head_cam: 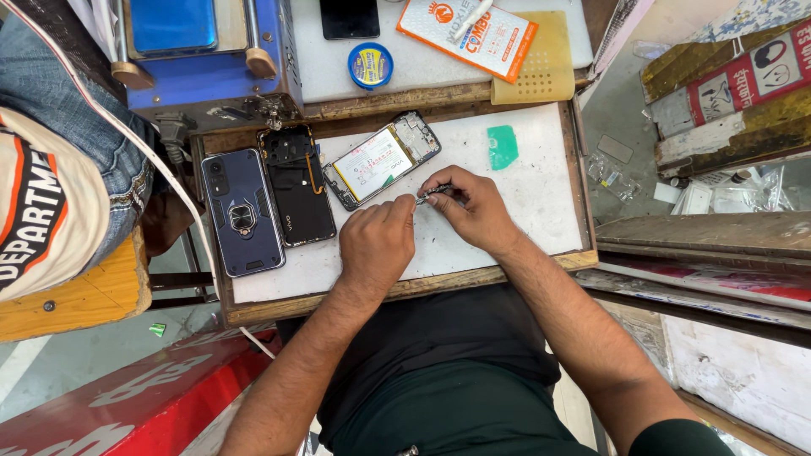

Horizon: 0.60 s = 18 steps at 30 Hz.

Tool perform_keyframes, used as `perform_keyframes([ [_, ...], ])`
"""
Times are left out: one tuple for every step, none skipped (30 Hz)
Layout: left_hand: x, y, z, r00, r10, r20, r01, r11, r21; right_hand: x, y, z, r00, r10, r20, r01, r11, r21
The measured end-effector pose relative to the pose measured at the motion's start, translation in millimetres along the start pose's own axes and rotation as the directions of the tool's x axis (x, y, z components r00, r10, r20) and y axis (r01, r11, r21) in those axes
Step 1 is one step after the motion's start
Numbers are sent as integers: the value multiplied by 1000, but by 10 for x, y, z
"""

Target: The person manipulates a small circuit board with both hands, using a plastic spudger to adjust components. They then place the board into a phone chassis and handle a blue adhesive roll.

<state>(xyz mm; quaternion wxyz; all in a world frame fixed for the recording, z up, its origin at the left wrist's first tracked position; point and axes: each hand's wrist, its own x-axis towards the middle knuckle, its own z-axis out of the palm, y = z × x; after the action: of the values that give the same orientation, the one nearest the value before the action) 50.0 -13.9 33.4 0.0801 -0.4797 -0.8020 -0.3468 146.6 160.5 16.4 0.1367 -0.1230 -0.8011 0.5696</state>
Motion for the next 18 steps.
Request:
perform_keyframes([
  [-4,-1,7,1000,3,-6,-3,1000,3,0,1,0,1000,8,1,-8,1000,-1],
  [-7,-4,14,1000,8,-12,-8,1000,6,1,1,2,1000,15,0,-15,1000,-2],
  [-7,-4,23,1000,14,-18,-14,1000,8,3,3,-1,1000,23,-1,-23,1000,-3],
  [-8,-6,28,999,21,-25,-20,1000,11,2,4,-2,1000,19,1,-19,1000,4],
  [-8,-5,34,999,27,-31,-26,1000,13,1,6,-4,1000,15,4,-15,1000,11],
  [-7,-7,35,999,33,-38,-33,999,17,2,9,-2,1000,10,7,-10,1000,19],
  [-3,-5,36,999,29,-27,-28,999,21,3,14,-4,1000,16,6,-16,1000,21],
  [0,-5,32,1000,24,-15,-24,999,23,1,18,-2,1000,23,4,-24,999,23],
  [7,-3,27,1000,20,-3,-20,999,25,-1,23,-1,1000,31,2,-31,999,25],
  [14,0,15,1000,-4,13,4,1000,-19,-3,26,0,1000,27,3,-27,999,26],
  [25,5,3,999,-27,30,29,998,-62,-4,31,-2,1000,23,5,-23,999,27],
  [39,9,-12,998,-50,47,55,993,-103,-4,35,-3,1000,17,6,-17,999,27],
  [59,12,-28,992,-84,89,95,987,-127,-3,39,-6,1000,25,8,-25,999,29],
  [80,12,-47,984,-117,132,137,979,-150,-3,42,-6,999,34,9,-34,999,30],
  [107,15,-61,973,-150,175,180,969,-169,-2,45,-11,999,41,13,-41,999,32],
  [132,12,-79,940,-217,264,271,944,-188,0,46,-13,998,55,16,-55,998,13],
  [158,8,-94,894,-276,352,360,911,-199,2,47,-17,997,68,18,-68,998,-7],
  [184,0,-107,837,-325,440,445,872,-203,5,47,-17,996,82,18,-82,996,-27],
])
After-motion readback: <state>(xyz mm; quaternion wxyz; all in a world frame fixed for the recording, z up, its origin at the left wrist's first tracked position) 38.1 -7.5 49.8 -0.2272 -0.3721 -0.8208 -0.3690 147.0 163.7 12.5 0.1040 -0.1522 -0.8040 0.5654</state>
